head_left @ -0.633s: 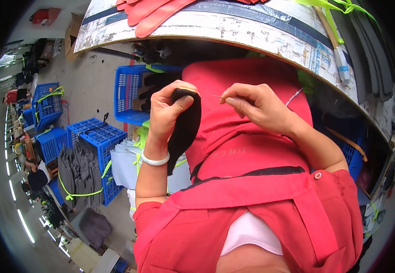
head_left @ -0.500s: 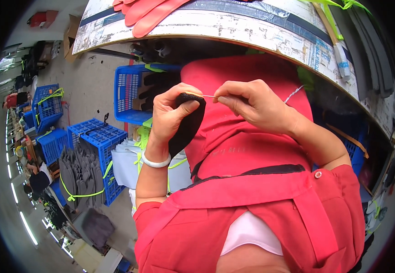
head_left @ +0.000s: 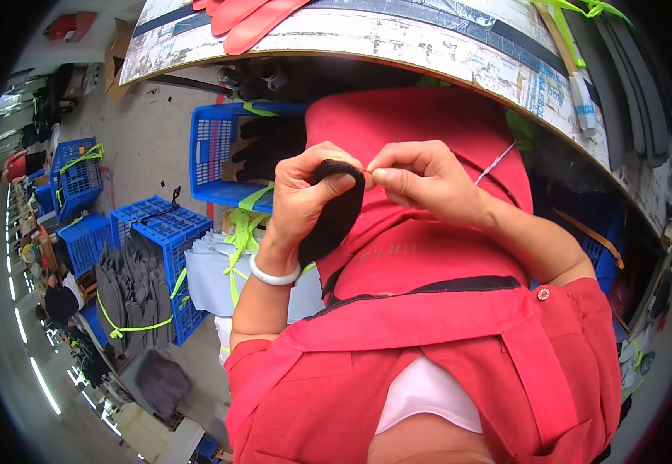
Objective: Assemble and clean red and black product components using a needle tool at a workbench.
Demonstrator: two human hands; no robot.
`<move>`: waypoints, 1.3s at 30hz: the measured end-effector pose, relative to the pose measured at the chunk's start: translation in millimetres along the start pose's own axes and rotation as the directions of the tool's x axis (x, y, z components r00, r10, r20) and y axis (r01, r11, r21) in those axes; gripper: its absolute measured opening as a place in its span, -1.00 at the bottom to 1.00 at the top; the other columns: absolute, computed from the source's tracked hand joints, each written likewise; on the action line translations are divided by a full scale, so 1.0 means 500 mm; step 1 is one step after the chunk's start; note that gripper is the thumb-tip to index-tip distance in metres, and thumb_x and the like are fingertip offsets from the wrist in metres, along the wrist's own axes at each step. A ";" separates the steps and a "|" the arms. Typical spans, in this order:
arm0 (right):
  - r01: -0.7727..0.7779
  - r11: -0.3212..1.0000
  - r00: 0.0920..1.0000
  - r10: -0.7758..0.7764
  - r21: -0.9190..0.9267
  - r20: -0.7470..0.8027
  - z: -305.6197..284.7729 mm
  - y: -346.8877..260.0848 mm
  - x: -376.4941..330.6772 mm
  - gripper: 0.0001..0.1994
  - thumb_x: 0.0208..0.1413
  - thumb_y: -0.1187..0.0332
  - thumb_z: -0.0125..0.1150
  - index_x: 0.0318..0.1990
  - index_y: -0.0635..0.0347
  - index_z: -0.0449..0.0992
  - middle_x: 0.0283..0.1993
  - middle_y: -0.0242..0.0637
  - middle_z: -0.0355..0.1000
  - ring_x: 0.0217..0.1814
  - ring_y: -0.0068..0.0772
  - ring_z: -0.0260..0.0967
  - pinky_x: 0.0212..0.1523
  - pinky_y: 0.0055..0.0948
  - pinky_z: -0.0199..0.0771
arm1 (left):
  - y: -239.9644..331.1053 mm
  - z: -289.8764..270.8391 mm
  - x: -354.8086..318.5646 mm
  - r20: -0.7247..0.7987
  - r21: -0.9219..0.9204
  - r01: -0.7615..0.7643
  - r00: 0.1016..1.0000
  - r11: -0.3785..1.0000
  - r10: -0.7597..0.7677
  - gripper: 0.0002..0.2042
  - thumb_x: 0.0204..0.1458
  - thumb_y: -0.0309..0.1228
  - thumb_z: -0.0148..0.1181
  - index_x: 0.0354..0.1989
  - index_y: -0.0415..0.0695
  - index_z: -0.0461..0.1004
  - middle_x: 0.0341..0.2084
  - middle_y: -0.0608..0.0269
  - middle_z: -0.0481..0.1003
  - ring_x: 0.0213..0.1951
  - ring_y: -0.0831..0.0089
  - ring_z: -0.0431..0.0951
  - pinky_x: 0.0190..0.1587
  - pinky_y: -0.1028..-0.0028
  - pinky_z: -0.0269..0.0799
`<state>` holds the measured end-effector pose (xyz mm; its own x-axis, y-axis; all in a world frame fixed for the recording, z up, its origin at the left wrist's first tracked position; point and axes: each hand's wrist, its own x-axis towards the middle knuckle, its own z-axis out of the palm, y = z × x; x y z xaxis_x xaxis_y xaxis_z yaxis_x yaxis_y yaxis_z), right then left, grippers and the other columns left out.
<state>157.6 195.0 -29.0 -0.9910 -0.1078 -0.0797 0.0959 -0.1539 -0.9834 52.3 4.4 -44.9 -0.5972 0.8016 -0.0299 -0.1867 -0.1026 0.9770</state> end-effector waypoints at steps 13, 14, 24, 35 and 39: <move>-0.158 0.905 0.974 0.208 -0.394 0.087 -0.050 -0.050 0.009 -0.81 0.23 0.38 0.10 -0.17 0.36 0.51 -0.55 -0.25 0.36 -0.51 -0.57 0.25 -0.44 -0.49 0.31 | -0.020 -0.016 -0.031 -0.072 -0.012 0.116 0.991 0.993 -0.116 -0.85 0.00 -0.53 0.32 -0.24 -0.25 0.57 -0.34 0.33 0.54 -0.25 0.60 0.49 -0.12 0.60 0.38; -0.099 0.876 0.986 0.152 -0.473 0.075 -0.058 -0.052 0.002 -0.82 0.22 0.39 0.11 -0.17 0.35 0.52 -0.55 -0.22 0.37 -0.53 -0.54 0.22 -0.45 -0.48 0.30 | -0.020 -0.026 -0.033 -0.098 -0.081 0.115 0.988 0.990 -0.123 -0.84 0.00 -0.53 0.32 -0.24 -0.26 0.57 -0.34 0.33 0.54 -0.26 0.60 0.48 -0.12 0.60 0.38; -0.004 0.868 0.995 0.055 -0.497 0.087 -0.014 -0.060 0.011 -0.86 0.17 0.40 0.14 -0.21 0.28 0.50 -0.47 0.00 0.45 -0.45 0.00 0.42 -0.41 -0.25 0.39 | 0.000 -0.008 -0.044 -0.014 -0.004 0.075 0.997 0.997 -0.076 -0.84 -0.01 -0.52 0.32 -0.24 -0.26 0.59 -0.35 0.27 0.54 -0.29 0.56 0.49 -0.18 0.58 0.38; 0.012 0.729 0.978 0.133 -0.684 0.159 -0.016 -0.076 -0.001 -0.90 0.14 0.46 0.14 -0.25 0.32 0.48 -0.46 0.01 0.45 -0.42 0.05 0.43 -0.39 -0.25 0.40 | -0.002 0.008 -0.045 0.030 0.163 0.060 0.997 0.985 -0.066 -0.86 -0.04 -0.60 0.31 -0.27 -0.24 0.60 -0.42 0.29 0.52 -0.33 0.57 0.48 -0.23 0.58 0.37; 0.034 0.691 0.982 0.112 -0.722 0.154 -0.010 -0.063 -0.007 -0.89 0.15 0.44 0.13 -0.25 0.31 0.48 -0.48 -0.03 0.45 -0.44 0.01 0.42 -0.41 -0.25 0.38 | -0.011 0.015 -0.043 0.016 0.169 0.089 0.996 0.982 -0.093 -0.87 -0.05 -0.61 0.31 -0.29 -0.24 0.60 -0.44 0.30 0.51 -0.35 0.58 0.48 -0.24 0.58 0.36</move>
<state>157.5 205.3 1.5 -0.9477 -0.2740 -0.1634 -0.0353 0.5992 -0.7998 71.9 -8.2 -48.1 -0.5651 0.8167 -0.1171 -0.1043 0.0700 0.9921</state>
